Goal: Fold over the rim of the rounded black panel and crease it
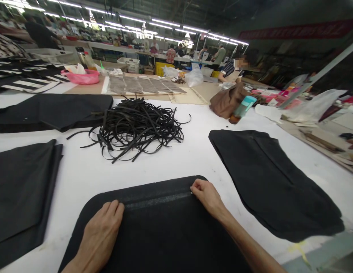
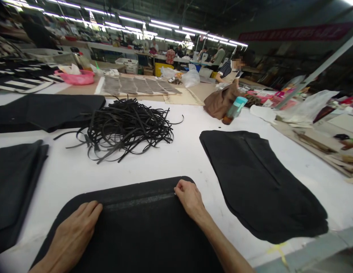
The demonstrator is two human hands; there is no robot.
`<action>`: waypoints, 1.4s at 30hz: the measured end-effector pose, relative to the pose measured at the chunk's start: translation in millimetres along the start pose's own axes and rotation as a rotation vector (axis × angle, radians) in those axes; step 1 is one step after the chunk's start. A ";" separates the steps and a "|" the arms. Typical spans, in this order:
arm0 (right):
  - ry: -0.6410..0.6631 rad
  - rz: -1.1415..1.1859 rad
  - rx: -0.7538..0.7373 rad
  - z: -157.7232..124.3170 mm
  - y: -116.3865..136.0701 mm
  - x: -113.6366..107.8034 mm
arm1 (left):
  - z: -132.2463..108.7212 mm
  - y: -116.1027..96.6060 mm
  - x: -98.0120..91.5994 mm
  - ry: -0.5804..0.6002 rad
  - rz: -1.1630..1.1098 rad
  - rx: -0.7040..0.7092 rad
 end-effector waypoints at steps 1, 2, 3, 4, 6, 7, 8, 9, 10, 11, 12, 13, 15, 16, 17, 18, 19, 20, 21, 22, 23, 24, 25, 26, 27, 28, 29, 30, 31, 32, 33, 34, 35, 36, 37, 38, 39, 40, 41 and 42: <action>-0.010 -0.014 -0.001 -0.7 0.9 -0.1 | -0.9 -2.8 -0.6 0.004 0.030 0.005; -0.019 -0.028 0.001 -1.3 1.9 -0.1 | -1.7 -5.8 -1.5 0.006 0.059 0.011; -0.027 -0.043 0.003 -1.9 2.8 -0.2 | -2.3 -8.8 -3.0 0.006 0.088 0.016; -0.032 -0.056 0.008 -2.3 3.6 -0.3 | -2.7 -11.7 -4.8 0.007 0.114 0.023; -0.034 -0.078 0.017 -2.5 4.9 -0.5 | -3.0 -16.7 -8.9 0.023 0.154 0.037; -0.034 -0.086 0.021 -2.3 5.2 -0.6 | -2.8 -18.7 -11.0 0.035 0.170 0.042; -0.033 -0.093 0.026 -2.0 5.4 -0.7 | -2.6 -20.3 -12.9 0.047 0.181 0.047; -0.034 -0.097 0.029 -1.6 5.4 -0.8 | -2.4 -21.5 -14.5 0.057 0.188 0.047; -0.035 -0.100 0.031 -1.3 5.3 -0.8 | -2.3 -22.2 -15.7 0.063 0.190 0.044; -0.035 -0.102 0.032 -0.9 5.0 -0.7 | -2.4 -22.5 -16.2 0.065 0.185 0.039; -0.037 -0.102 0.034 -0.8 4.7 -0.7 | -2.8 -22.3 -16.2 0.065 0.174 0.033; -0.039 -0.102 0.034 -0.8 4.4 -0.7 | -3.6 -21.7 -15.5 0.062 0.158 0.022; -0.054 -0.101 0.036 -1.8 3.7 -0.7 | -5.7 -19.1 -12.8 0.049 0.115 -0.011; -0.076 -0.116 0.032 -2.8 3.4 -0.8 | -7.0 -17.2 -11.0 0.036 0.089 -0.036; -0.106 -0.149 0.025 -4.1 3.3 -0.8 | -8.4 -14.9 -9.2 0.018 0.064 -0.065; -0.140 -0.196 0.017 -5.6 3.4 -0.7 | -9.7 -12.3 -7.6 -0.005 0.042 -0.093; -0.172 -0.254 0.008 -7.2 3.6 -0.5 | -11.0 -9.6 -6.2 -0.033 0.024 -0.117; -0.201 -0.312 0.003 -9.0 4.1 -0.1 | -12.3 -6.8 -5.1 -0.062 0.011 -0.135; -0.217 -0.361 -0.002 -10.9 4.8 0.4 | -13.5 -3.9 -4.3 -0.090 0.001 -0.151; -0.224 -0.392 -0.006 -12.9 5.7 0.9 | -14.7 -1.0 -3.8 -0.114 -0.011 -0.164; -0.231 -0.411 -0.016 -15.2 7.1 1.3 | -16.0 1.9 -3.7 -0.132 -0.031 -0.178; -0.247 -0.424 -0.031 -17.9 9.1 1.5 | -17.1 4.7 -4.2 -0.147 -0.058 -0.194; -0.278 -0.436 -0.050 -21.4 11.7 1.6 | -18.0 7.1 -5.3 -0.159 -0.088 -0.212; -0.323 -0.450 -0.075 -25.7 15.2 1.9 | -18.3 8.7 -7.1 -0.174 -0.114 -0.226; -0.373 -0.465 -0.112 -30.9 19.7 2.8 | -17.8 9.4 -9.8 -0.191 -0.134 -0.237; -0.419 -0.480 -0.165 -36.8 25.1 4.7 | -16.2 8.7 -13.1 -0.204 -0.148 -0.237; -0.442 -0.489 -0.239 -43.2 31.5 8.1 | -13.2 6.5 -16.7 -0.209 -0.159 -0.218; -0.435 -0.491 -0.331 -49.7 38.3 13.1 | -8.7 2.7 -20.1 -0.204 -0.169 -0.177; -0.406 -0.486 -0.436 -56.1 45.3 19.5 | -3.1 -2.5 -23.1 -0.184 -0.178 -0.115; -0.365 -0.479 -0.536 -61.8 51.8 27.0 | 3.4 -8.6 -25.2 -0.152 -0.184 -0.036; -0.326 -0.473 -0.619 -66.5 57.4 34.8 | 10.0 -14.9 -26.2 -0.113 -0.181 0.045; -0.298 -0.474 -0.681 -69.9 61.7 42.4 | 16.2 -20.8 -26.1 -0.077 -0.170 0.116; -0.284 -0.484 -0.726 -71.8 64.5 49.2 | 21.5 -25.7 -25.2 -0.050 -0.155 0.165; -0.281 -0.500 -0.751 -72.3 65.8 54.7 | 25.4 -29.4 -23.7 -0.031 -0.141 0.195; -0.286 -0.516 -0.761 -71.4 65.6 59.1 | 28.1 -31.7 -22.0 -0.020 -0.132 0.210; -0.295 -0.530 -0.766 -69.6 64.1 62.3 | 29.5 -33.0 -20.3 -0.017 -0.126 0.213; -0.310 -0.541 -0.769 -67.1 61.5 64.8 | 30.0 -33.7 -18.8 -0.016 -0.124 0.212; -0.331 -0.546 -0.772 -64.3 58.0 66.9 | 29.9 -34.4 -17.5 -0.015 -0.122 0.209; -0.362 -0.544 -0.782 -61.6 53.9 69.1 | 29.6 -35.6 -16.2 -0.013 -0.112 0.201; -0.397 -0.539 -0.804 -59.1 49.4 71.6 | 29.5 -37.8 -14.9 -0.016 -0.100 0.197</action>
Point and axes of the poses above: each hand's wrist, its own z-axis towards the middle knuckle, its own x-axis out of the palm, y = z × x, the point moved 1 cm from there along z, towards the middle knuckle, and after that the axes turned 15 degrees about x, right-handed, at the moved point
